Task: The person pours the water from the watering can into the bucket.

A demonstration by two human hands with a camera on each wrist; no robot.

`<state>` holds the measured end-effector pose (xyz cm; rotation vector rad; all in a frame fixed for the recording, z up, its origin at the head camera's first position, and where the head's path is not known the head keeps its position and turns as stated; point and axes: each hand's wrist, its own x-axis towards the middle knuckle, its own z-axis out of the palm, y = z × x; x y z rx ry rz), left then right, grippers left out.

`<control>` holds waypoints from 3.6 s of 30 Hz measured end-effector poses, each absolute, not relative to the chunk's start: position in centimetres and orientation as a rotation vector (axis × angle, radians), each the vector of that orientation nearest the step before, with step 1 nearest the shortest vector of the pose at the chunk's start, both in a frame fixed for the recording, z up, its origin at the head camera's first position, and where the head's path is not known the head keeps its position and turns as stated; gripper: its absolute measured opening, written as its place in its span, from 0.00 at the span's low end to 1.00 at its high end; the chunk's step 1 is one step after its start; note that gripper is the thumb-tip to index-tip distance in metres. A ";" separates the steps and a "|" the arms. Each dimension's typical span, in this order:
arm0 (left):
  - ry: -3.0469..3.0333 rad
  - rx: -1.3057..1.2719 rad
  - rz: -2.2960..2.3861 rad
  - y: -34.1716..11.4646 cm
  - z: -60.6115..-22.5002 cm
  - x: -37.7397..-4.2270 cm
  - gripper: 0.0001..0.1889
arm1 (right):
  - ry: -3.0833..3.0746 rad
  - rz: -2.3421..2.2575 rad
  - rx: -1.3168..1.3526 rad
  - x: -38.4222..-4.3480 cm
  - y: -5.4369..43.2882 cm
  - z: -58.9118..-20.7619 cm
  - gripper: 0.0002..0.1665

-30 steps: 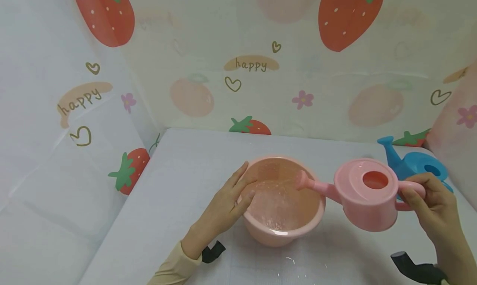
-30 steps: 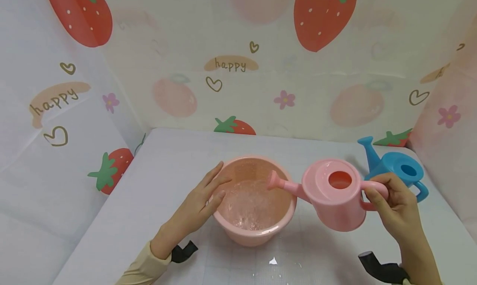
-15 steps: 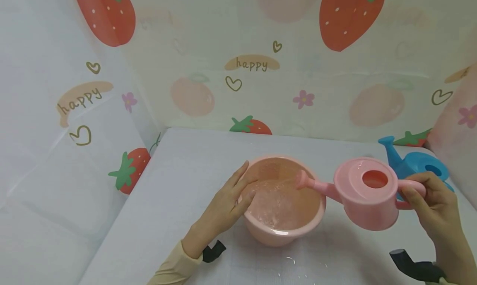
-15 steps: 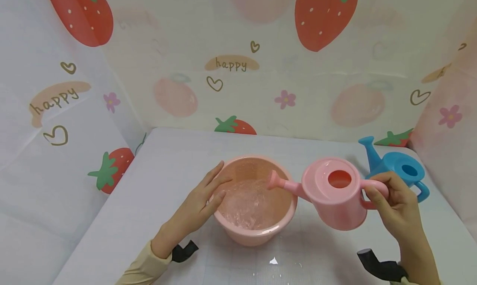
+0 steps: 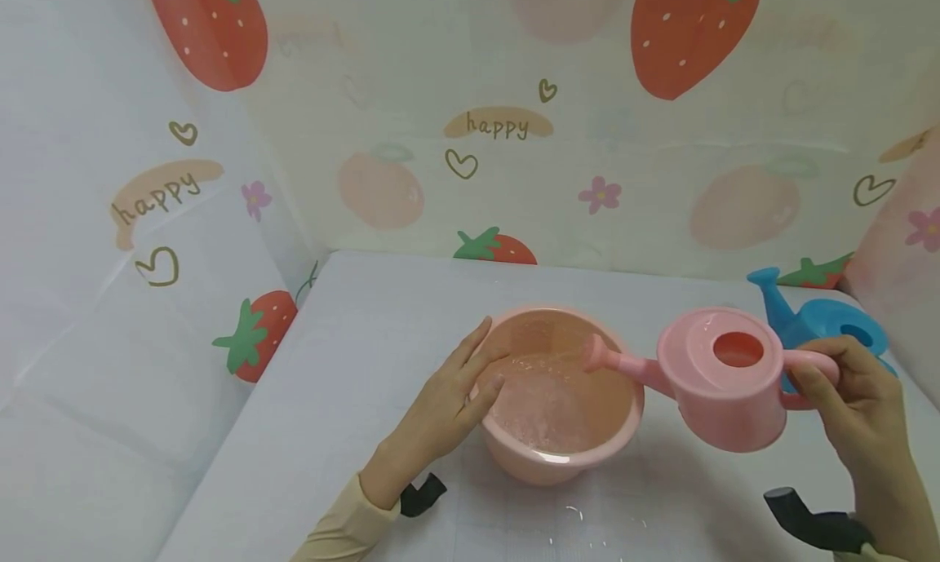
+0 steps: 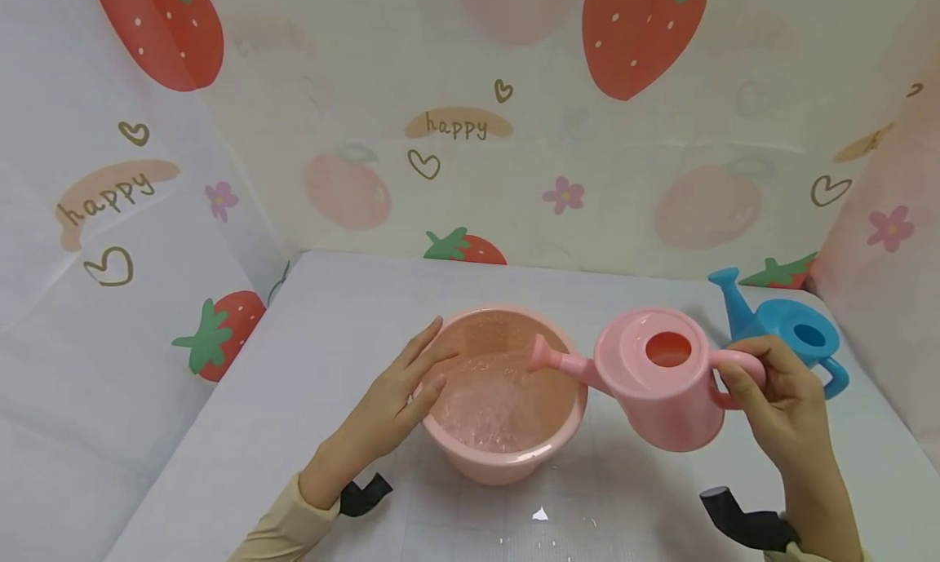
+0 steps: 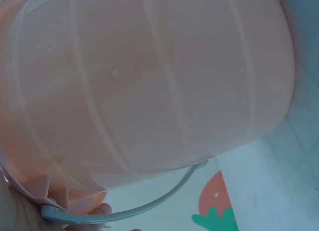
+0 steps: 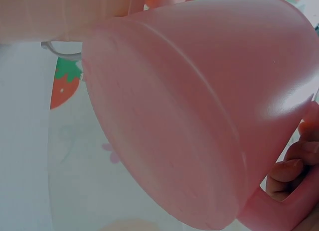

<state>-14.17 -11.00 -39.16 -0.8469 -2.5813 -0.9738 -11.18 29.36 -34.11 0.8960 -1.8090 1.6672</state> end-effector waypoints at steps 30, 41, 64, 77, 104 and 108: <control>-2.566 -0.857 -0.994 -11.0 -39.2 -14.3 0.22 | -1.685 1.767 0.770 -11.3 28.5 -34.7 0.10; -2.578 -0.849 -0.987 -11.0 -39.2 -14.2 0.22 | -1.666 1.794 0.780 -11.2 28.3 -34.6 0.10; -2.511 -0.884 -0.862 -11.0 -39.0 -14.2 0.27 | -1.685 1.747 0.742 -10.6 28.1 -34.4 0.12; -2.546 -0.857 -0.897 -10.9 -38.9 -13.9 0.28 | -1.700 1.643 0.757 -10.6 28.0 -34.3 0.12; -2.550 -0.850 -0.912 -10.9 -39.0 -14.0 0.28 | -1.721 1.399 0.711 -10.4 26.8 -33.7 0.15; -2.557 -0.848 -0.926 -10.9 -39.2 -14.1 0.28 | -1.710 1.404 0.725 -10.6 27.3 -34.3 0.15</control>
